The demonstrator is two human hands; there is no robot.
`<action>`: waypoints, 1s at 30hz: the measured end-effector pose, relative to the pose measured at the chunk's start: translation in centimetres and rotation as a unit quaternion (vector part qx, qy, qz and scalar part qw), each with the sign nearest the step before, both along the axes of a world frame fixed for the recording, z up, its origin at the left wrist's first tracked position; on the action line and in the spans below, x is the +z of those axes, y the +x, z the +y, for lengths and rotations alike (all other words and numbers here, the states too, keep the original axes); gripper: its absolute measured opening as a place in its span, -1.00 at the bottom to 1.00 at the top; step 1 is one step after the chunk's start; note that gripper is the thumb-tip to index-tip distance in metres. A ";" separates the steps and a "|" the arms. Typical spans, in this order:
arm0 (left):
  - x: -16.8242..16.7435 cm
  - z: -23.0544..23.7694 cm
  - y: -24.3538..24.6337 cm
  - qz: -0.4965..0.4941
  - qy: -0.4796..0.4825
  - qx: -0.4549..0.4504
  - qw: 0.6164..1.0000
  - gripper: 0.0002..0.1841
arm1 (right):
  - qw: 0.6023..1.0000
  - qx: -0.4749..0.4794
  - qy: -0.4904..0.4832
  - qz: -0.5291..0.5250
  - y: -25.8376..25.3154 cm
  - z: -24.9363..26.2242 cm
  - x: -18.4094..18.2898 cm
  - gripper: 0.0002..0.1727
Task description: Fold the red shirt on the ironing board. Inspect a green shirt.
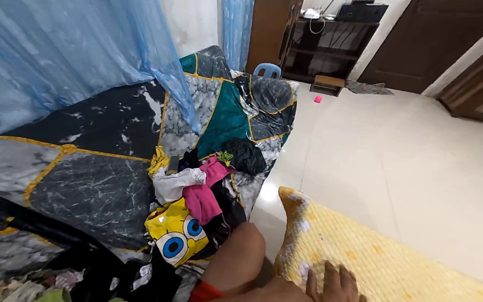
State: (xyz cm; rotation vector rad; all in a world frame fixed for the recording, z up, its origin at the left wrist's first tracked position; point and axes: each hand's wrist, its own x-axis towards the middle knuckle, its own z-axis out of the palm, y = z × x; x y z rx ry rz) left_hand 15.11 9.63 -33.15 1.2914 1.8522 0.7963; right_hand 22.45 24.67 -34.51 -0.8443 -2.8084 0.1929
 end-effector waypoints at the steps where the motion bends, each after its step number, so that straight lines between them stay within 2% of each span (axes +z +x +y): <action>1: 0.2 -0.3 0.3 0.006 0.005 0.006 1.000 -0.68 | 1.000 0.001 -0.001 0.010 0.0 0.0 -0.1 -0.27; 5: 1.0 -1.0 1.9 0.020 0.004 0.036 0.999 -0.68 | 1.000 0.010 0.001 0.022 0.2 0.3 -0.3 -0.25; 11: 0.4 -1.7 4.2 0.039 -0.008 0.083 0.996 -0.63 | 1.000 0.007 -0.001 0.010 0.1 0.3 -0.6 -0.23; 21: 0.0 -2.1 2.8 0.027 0.009 0.037 0.999 -0.65 | 0.999 0.007 0.029 0.018 -0.1 0.5 -1.3 -0.23; 23: 0.1 -2.5 2.8 0.022 0.045 0.047 0.998 -0.68 | 0.999 0.007 0.025 0.019 0.0 0.3 -1.2 -0.24; 26: 0.5 -3.7 3.3 0.017 0.143 0.113 0.983 -0.68 | 0.999 0.010 0.027 0.032 0.5 0.1 -1.3 -0.28; 28: 1.1 -4.9 3.1 0.038 0.227 0.178 0.957 -0.60 | 1.000 0.014 0.005 0.026 0.5 -0.3 -0.5 -0.31; 30: 2.0 -6.9 2.7 0.077 0.323 0.248 0.910 -0.48 | 0.999 0.027 -0.007 0.027 0.6 -0.6 0.0 -0.31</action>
